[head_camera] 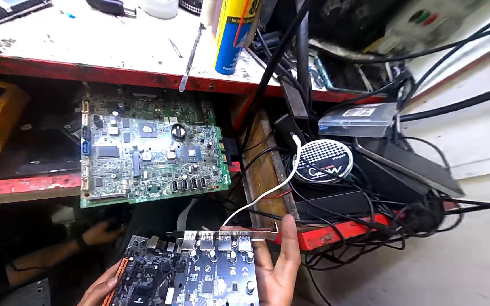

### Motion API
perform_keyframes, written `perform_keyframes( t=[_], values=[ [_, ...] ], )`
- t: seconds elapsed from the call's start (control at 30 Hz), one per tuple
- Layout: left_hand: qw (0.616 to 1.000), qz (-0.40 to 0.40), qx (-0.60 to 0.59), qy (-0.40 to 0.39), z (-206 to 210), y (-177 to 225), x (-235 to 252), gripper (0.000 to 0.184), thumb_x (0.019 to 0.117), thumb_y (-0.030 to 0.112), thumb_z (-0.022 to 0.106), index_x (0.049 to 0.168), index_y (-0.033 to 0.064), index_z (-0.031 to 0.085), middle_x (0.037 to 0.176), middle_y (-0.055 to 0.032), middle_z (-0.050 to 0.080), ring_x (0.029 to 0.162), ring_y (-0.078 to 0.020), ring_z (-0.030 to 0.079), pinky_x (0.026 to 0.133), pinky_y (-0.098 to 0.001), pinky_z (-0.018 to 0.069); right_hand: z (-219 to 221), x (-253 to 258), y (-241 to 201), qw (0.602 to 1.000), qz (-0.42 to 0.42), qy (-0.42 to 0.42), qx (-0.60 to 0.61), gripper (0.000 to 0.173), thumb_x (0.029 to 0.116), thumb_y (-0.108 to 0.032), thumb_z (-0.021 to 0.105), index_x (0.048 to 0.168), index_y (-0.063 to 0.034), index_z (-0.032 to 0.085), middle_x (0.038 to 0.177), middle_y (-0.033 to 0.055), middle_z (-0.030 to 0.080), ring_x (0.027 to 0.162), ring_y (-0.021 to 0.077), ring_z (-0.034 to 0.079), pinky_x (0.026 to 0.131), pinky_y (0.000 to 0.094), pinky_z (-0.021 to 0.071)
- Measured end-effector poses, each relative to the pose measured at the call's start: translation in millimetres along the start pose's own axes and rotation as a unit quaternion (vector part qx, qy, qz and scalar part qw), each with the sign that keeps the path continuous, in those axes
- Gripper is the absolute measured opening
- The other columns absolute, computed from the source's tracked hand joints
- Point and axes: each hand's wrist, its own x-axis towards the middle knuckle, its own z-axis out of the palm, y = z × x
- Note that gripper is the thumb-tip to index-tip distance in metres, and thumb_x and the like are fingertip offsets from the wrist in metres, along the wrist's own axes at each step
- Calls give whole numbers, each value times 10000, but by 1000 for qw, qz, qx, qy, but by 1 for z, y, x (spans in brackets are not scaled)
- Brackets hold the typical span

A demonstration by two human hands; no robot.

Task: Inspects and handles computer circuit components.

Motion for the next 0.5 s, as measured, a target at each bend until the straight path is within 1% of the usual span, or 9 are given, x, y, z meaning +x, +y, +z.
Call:
perform_keyframes(
  t=[0.1,0.2,0.37,0.43,0.5],
  values=[
    [1000,-2,17,5,3,2,-1,369,995,162,455,1336,123,591,1146,25,753,1043,-79,711,913,-287,593,0,0,0,1000,-1,-4,1,1139,822,-324,854,1628,-360,50,1495,-50,530,1274,96,597,1060,295,521],
    [1000,0,10,-7,-1,2,0,376,996,189,496,1350,109,597,1171,-3,747,1064,-96,707,934,-304,586,0,1,2,1000,-7,-7,3,1136,818,-310,861,1628,-364,67,1486,-44,537,1269,101,600,1054,294,523],
    [1000,-1,14,0,4,3,-1,366,987,173,484,1334,130,594,1152,29,752,1053,-79,709,919,-287,591,-1,0,1,1000,-3,-8,-6,1162,795,-289,880,1623,-379,70,1484,-39,542,1266,113,607,1051,293,527],
    [1000,-3,15,-2,2,3,-1,366,995,184,491,1344,125,581,1161,23,749,1060,-83,707,929,-296,588,-1,0,1,1000,-6,-9,1,1158,794,-284,882,1622,-379,78,1486,-25,540,1270,127,606,1052,304,528],
    [1000,-5,13,-2,-1,2,-1,376,990,176,485,1348,113,579,1164,7,748,1059,-92,708,929,-301,587,-1,0,0,1000,-7,-10,-1,1159,797,-285,880,1622,-381,72,1489,-30,537,1267,120,607,1047,296,530]
  ],
)
